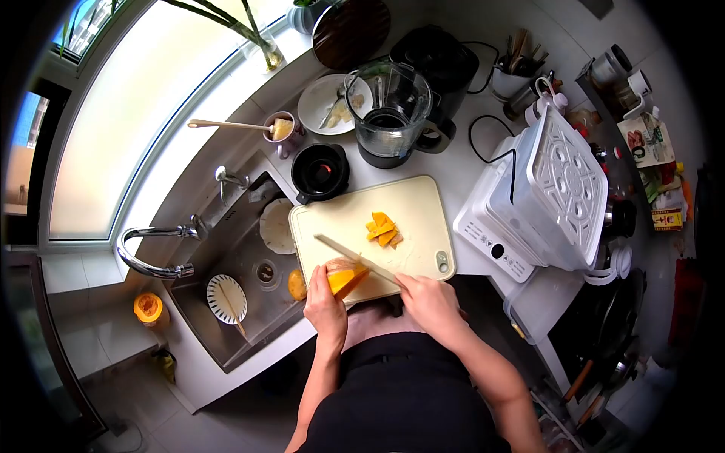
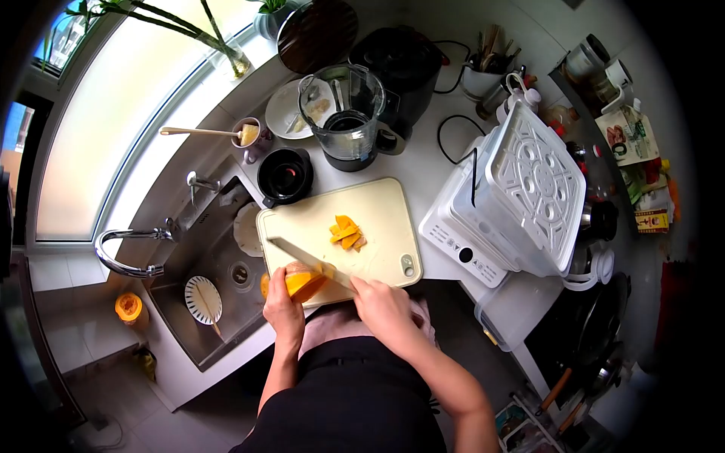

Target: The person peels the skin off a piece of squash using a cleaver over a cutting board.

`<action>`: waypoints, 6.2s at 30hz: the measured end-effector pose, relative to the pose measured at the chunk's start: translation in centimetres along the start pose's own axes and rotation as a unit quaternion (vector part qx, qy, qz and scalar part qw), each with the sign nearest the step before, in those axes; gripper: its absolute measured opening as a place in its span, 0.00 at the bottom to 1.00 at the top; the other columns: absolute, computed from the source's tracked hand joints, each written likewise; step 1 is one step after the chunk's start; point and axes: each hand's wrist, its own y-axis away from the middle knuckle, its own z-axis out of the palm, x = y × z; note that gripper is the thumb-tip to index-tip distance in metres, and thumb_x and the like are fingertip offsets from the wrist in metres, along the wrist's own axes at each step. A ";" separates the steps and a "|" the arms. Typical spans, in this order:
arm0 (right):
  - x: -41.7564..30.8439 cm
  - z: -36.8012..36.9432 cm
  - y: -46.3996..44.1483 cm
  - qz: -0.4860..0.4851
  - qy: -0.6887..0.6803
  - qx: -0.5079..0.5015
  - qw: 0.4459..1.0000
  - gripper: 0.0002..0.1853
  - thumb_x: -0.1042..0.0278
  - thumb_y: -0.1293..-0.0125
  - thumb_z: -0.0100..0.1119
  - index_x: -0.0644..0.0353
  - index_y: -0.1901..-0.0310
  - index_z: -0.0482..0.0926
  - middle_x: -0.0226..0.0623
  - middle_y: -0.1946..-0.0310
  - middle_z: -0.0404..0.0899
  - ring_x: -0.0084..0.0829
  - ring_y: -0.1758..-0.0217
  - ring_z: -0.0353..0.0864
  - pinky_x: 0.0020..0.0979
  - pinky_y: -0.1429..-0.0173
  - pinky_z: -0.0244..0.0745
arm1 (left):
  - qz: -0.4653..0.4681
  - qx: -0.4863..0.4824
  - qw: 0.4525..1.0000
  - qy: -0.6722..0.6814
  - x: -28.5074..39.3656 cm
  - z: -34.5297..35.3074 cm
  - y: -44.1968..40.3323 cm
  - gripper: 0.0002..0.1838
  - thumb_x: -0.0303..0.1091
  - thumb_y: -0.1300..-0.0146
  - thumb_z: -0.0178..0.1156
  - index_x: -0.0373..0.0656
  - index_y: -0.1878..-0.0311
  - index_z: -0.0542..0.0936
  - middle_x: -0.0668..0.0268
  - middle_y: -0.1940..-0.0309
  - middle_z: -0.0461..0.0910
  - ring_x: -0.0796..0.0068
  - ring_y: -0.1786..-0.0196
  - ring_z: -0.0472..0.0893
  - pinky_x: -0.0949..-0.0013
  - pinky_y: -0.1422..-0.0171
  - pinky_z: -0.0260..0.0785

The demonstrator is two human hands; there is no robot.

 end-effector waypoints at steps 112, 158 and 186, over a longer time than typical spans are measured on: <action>-1.4 -0.3 0.8 0.002 0.146 -0.083 0.986 0.11 0.72 0.38 0.56 0.63 0.55 0.80 0.43 0.76 0.81 0.40 0.76 0.87 0.37 0.73 0.82 | 0.080 -0.041 0.986 -0.143 -0.8 2.6 -3.0 0.16 0.30 0.48 0.66 0.38 0.55 0.80 0.60 0.62 0.78 0.57 0.56 0.80 0.57 0.60 0.75; 0.1 0.0 1.5 -0.019 0.157 -0.066 0.985 0.14 0.73 0.41 0.56 0.63 0.52 0.79 0.43 0.74 0.82 0.41 0.75 0.87 0.37 0.71 0.82 | 0.077 -0.029 0.996 -0.042 -2.3 1.4 -2.7 0.19 0.20 0.43 0.59 0.38 0.46 0.80 0.56 0.46 0.82 0.56 0.47 0.82 0.60 0.46 0.77; 0.4 2.9 -1.3 0.047 0.094 -0.093 0.990 0.07 0.68 0.34 0.54 0.60 0.63 0.79 0.47 0.78 0.82 0.47 0.73 0.86 0.45 0.68 0.81 | 0.097 0.021 0.994 -0.042 -2.1 2.4 -2.8 0.21 0.19 0.44 0.58 0.37 0.44 0.81 0.57 0.47 0.83 0.57 0.47 0.82 0.61 0.44 0.76</action>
